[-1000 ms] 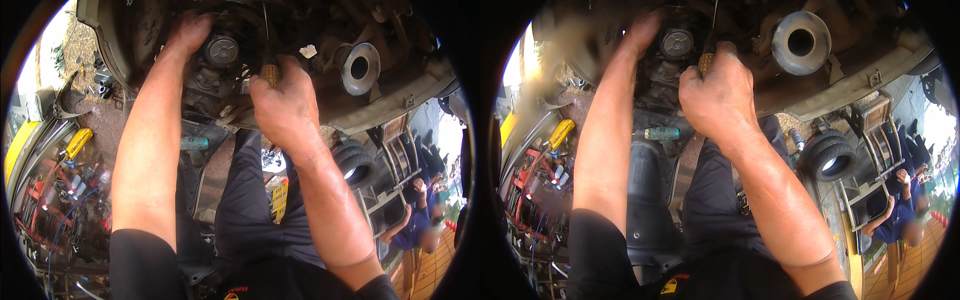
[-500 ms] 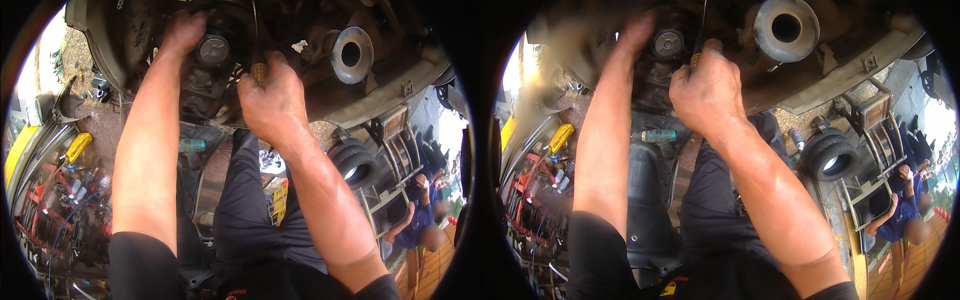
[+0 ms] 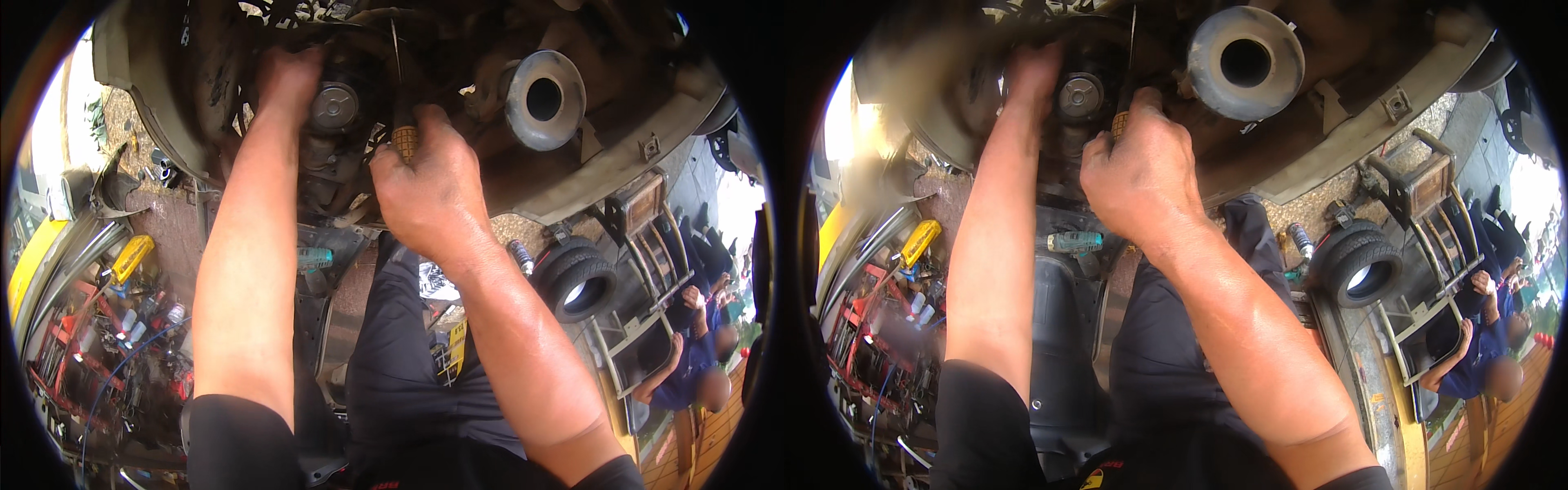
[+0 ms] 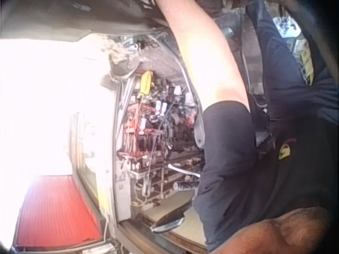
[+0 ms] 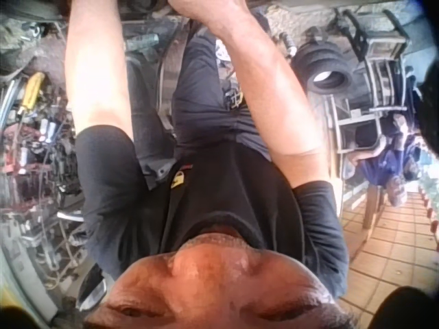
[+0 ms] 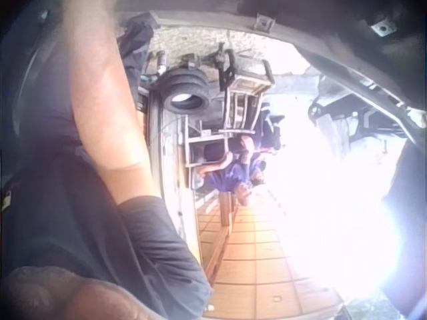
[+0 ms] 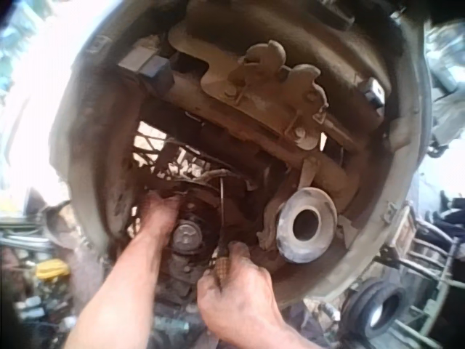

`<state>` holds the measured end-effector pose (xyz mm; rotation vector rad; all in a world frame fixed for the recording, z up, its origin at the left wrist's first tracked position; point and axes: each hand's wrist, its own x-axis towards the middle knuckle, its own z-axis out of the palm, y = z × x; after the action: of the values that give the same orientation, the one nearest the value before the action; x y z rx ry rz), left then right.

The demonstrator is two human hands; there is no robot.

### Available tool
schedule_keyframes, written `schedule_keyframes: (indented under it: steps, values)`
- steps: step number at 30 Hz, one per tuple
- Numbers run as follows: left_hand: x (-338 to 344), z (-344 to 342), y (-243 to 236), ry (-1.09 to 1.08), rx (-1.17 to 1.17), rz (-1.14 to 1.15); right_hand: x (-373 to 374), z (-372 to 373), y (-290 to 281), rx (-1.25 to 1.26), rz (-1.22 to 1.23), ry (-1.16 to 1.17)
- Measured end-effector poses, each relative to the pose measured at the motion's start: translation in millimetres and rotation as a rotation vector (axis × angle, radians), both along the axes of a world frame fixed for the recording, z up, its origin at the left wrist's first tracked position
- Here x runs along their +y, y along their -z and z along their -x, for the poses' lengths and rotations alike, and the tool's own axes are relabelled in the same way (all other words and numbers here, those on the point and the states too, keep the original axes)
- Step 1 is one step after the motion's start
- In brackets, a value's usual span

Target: The person removes the scooter seat, then uses a cordless impact driver and a wrench to loosen and tighten bolts on the engine area. They repeatedly adjust components within the engine compartment and reposition the seat during the process.

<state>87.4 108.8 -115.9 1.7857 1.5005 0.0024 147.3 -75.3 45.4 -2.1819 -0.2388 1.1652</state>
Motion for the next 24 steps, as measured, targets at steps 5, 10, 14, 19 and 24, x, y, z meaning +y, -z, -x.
schedule_keyframes:
  steps: [5,10,14,19,24]
  values:
    - [5.7,-2.1,-4.9,0.044,0.092,0.149,0.7,-5.3,-3.4,0.07,-0.003,0.011]
    - [10.1,-4.7,9.6,0.078,0.129,0.037,0.3,-8.1,-3.9,0.061,-0.031,0.0]
    - [6.8,-4.3,3.1,0.097,0.168,0.058,1.6,-7.9,-2.5,0.051,-0.041,-0.014]
    - [-5.4,-11.5,-17.0,0.108,0.137,0.01,0.0,-7.6,-3.3,0.089,-0.06,-0.008]
    - [-12.5,-12.8,-28.7,0.076,0.052,-0.024,-1.7,-5.8,-5.0,-0.064,-0.174,0.013]
